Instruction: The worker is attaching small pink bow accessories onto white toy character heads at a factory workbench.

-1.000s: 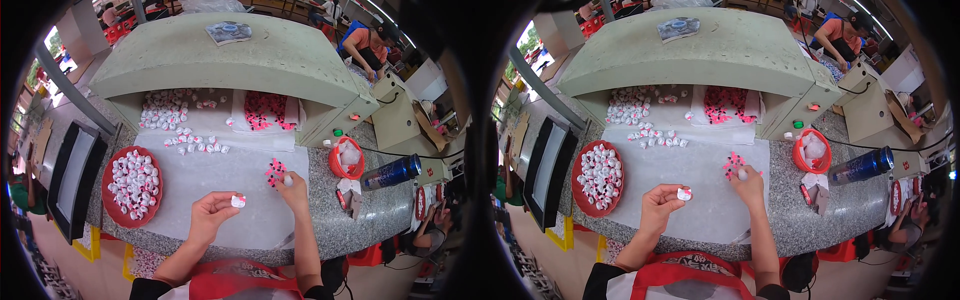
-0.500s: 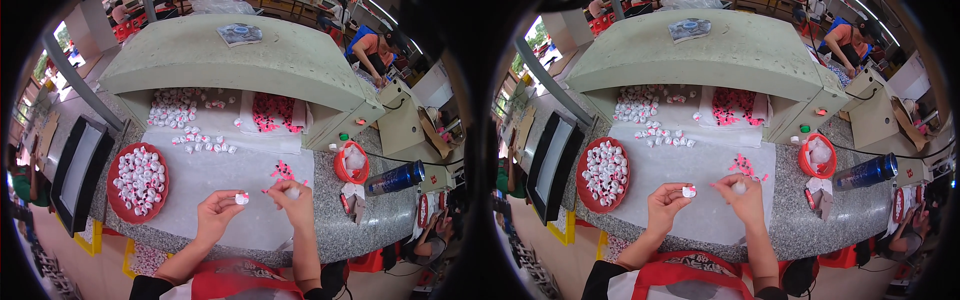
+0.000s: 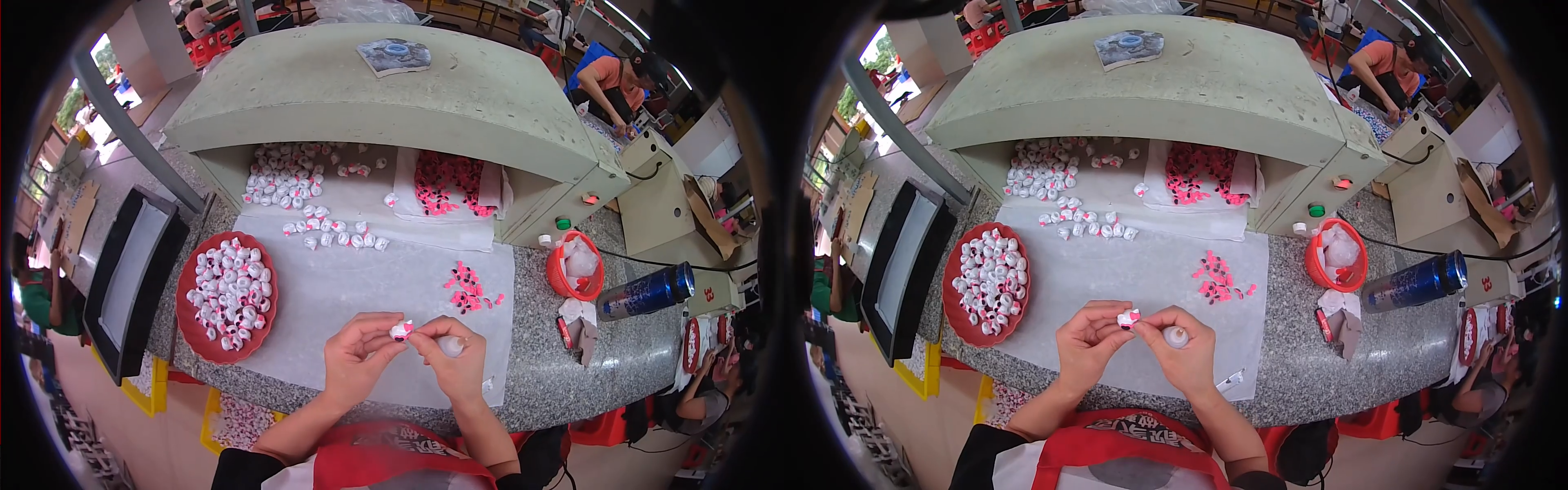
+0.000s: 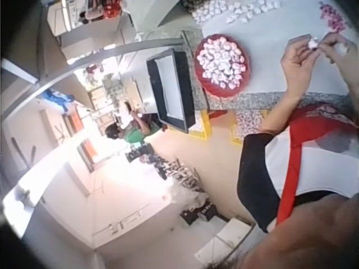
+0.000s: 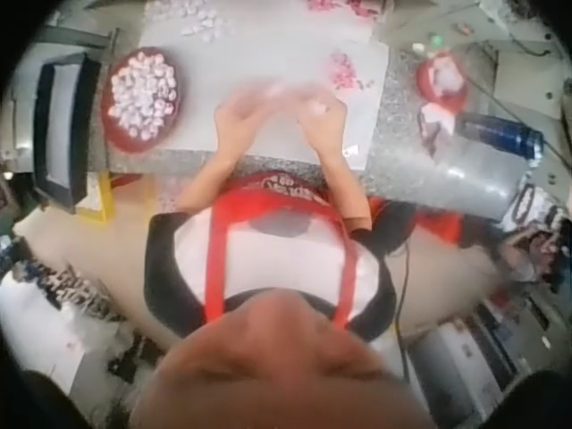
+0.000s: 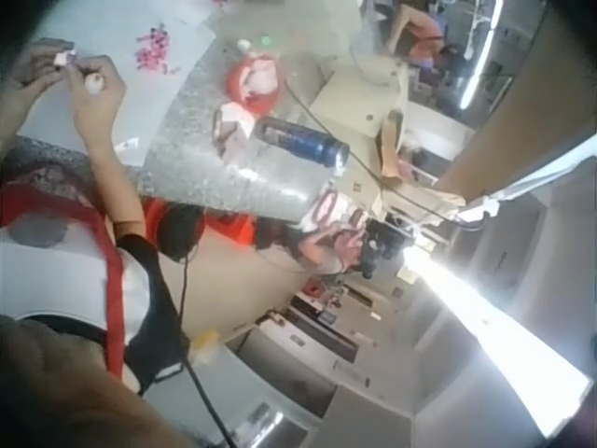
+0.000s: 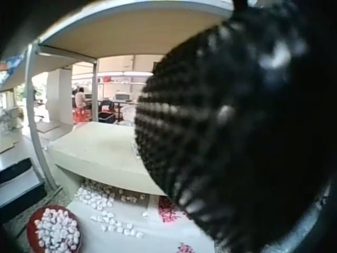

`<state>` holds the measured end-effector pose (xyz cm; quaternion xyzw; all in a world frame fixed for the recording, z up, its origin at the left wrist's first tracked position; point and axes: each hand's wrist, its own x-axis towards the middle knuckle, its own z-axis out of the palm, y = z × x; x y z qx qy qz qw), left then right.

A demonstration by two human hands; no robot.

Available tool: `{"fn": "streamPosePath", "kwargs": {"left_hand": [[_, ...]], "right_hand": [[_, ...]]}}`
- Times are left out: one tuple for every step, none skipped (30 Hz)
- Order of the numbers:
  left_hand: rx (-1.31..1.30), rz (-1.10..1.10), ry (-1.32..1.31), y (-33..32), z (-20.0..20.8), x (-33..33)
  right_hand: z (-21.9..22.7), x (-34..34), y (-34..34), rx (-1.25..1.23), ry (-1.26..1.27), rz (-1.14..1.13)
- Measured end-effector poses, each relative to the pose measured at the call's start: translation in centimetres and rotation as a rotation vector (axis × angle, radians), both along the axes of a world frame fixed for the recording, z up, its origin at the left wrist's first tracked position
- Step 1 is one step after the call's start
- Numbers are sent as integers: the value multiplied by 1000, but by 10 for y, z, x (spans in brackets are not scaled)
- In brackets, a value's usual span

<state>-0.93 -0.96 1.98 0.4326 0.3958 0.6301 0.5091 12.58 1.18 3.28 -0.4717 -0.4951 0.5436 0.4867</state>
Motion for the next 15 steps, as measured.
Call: {"fn": "streamPosePath", "kwargs": {"left_hand": [[-1,-1,0,0,1,-1],[-26,-22,-26,1,1,-3],[-52,-40,-51,1,1,-5],[-78,-58,-76,2,2,-7],[-78,-58,-75,2,2,-8],[-95,-74,-101,2,2,-9],[-112,-90,-128,3,2,-9],[-128,-105,-155,2,2,-9],[-129,-105,-155,2,2,-8],[-85,-96,-125,2,3,-7],[-42,-86,-95,2,3,-5],[2,-76,-65,2,3,-4],[3,-77,-65,3,3,-4],[19,-78,-47,3,2,-4],[35,-78,-29,3,2,-4]], "right_hand": [[-2,0,-1,12,-14,-1],[-3,0,-2,25,-29,-1],[-4,-1,-3,37,-42,0],[-3,-1,-3,36,-41,1],[-1,-2,-2,30,-35,9],[2,-2,-1,25,-30,18],[3,-2,-1,19,-24,26],[3,-2,0,19,-24,26],[3,-1,0,75,-59,38],[4,1,1,132,-94,50],[4,2,1,189,-129,62],[4,3,1,189,-128,62],[4,4,2,186,-132,72],[4,5,2,183,-136,82],[4,5,2,180,-140,93]]}}
